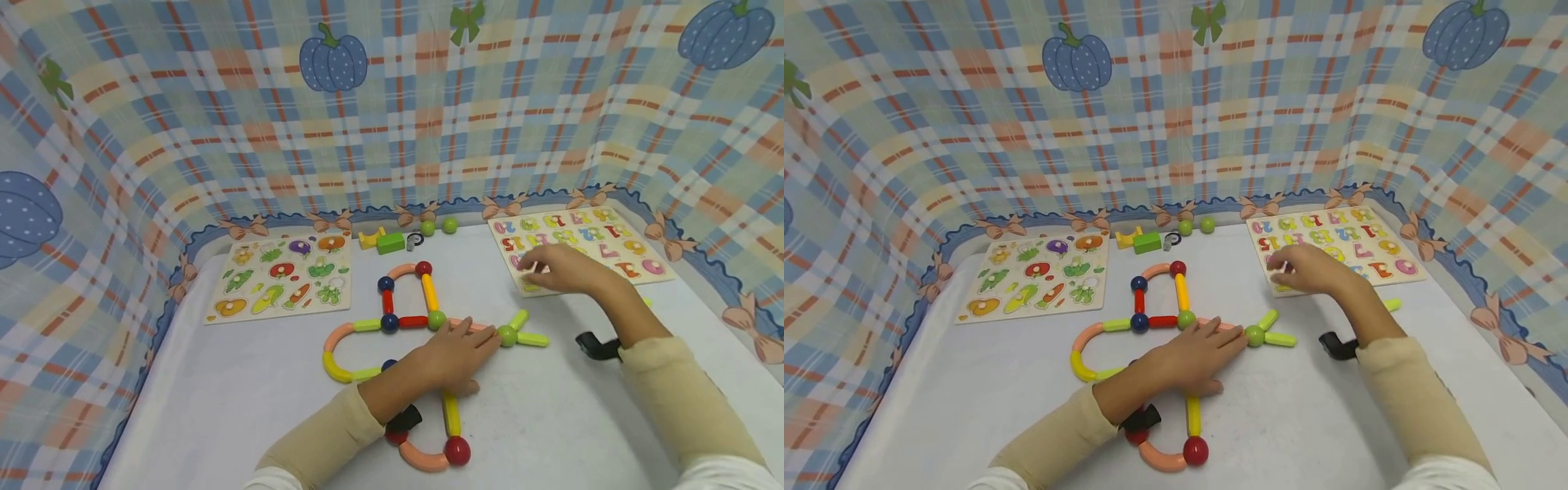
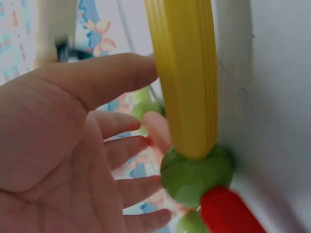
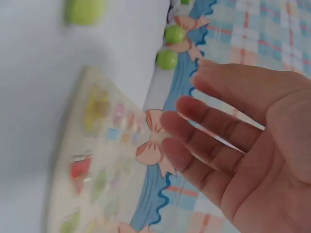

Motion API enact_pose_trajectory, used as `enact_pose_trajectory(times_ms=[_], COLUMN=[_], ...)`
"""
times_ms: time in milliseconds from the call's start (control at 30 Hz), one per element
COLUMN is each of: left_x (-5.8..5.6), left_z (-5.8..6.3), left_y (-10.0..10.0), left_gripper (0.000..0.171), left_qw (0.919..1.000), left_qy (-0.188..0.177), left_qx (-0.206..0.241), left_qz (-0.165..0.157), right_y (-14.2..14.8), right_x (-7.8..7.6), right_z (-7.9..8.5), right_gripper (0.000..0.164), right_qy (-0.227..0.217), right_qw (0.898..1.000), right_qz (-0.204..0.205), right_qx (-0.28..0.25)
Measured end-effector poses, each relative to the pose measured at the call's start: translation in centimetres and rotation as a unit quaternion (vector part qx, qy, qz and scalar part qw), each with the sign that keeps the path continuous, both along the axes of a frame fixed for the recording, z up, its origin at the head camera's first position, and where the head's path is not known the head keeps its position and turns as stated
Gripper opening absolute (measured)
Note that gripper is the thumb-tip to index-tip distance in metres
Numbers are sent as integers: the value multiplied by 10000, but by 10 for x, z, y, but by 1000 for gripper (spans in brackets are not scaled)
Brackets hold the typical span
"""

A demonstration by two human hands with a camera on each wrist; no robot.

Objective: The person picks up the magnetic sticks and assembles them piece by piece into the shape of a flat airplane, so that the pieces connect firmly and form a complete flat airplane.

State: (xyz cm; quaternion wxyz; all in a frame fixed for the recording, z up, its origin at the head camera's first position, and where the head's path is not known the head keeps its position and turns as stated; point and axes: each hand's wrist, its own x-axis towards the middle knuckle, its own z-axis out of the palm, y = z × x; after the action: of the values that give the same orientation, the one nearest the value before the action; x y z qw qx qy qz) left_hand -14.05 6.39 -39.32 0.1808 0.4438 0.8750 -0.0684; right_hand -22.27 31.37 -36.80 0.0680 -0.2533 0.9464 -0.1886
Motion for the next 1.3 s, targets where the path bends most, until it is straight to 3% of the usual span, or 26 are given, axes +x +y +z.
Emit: enact_pose_trajectory(times_ms=[133, 267, 367, 467, 700, 900, 1000, 1133, 1300], left_x=[6, 8, 9, 8, 8, 6, 6, 5, 5], left_z=[5, 9, 11, 10, 8, 8, 8, 8, 7], left_y=[-7, -12, -15, -16, -17, -18, -17, -16, -14], left_gripper=[89, 90, 90, 90, 90, 89, 89, 88, 88], left_qw=[9998, 9995, 9993, 9993, 9991, 9991, 9991, 9989, 9988], left_qy=[-29, -167, -269, -318, -376, -369, -390, -423, -425], left_qx=[-195, -247, -238, -215, -190, -186, -175, -191, -205], left_qz=[70, 98, 71, 12, 16, 80, 63, 35, 95], right_y=[-18, -47, -67, -81, -92, -92, -89, -76, -41], right_x=[-62, -111, -133, -142, -144, -144, -137, -110, -53], right_z=[4, -10, -21, -29, -30, -28, -27, -20, -5], right_gripper=[34, 47, 52, 55, 51, 35, 30, 26, 21], right_qy=[-141, -122, -182, -338, -618, -567, -779, -1299, -1627], right_qw=[9998, 9998, 9988, 9971, 9941, 9941, 9900, 9834, 9830], right_qz=[87, 78, -73, -226, -484, -145, 70, 288, 256], right_qx=[-113, 140, 454, 636, 753, 911, 1177, 1233, 806])
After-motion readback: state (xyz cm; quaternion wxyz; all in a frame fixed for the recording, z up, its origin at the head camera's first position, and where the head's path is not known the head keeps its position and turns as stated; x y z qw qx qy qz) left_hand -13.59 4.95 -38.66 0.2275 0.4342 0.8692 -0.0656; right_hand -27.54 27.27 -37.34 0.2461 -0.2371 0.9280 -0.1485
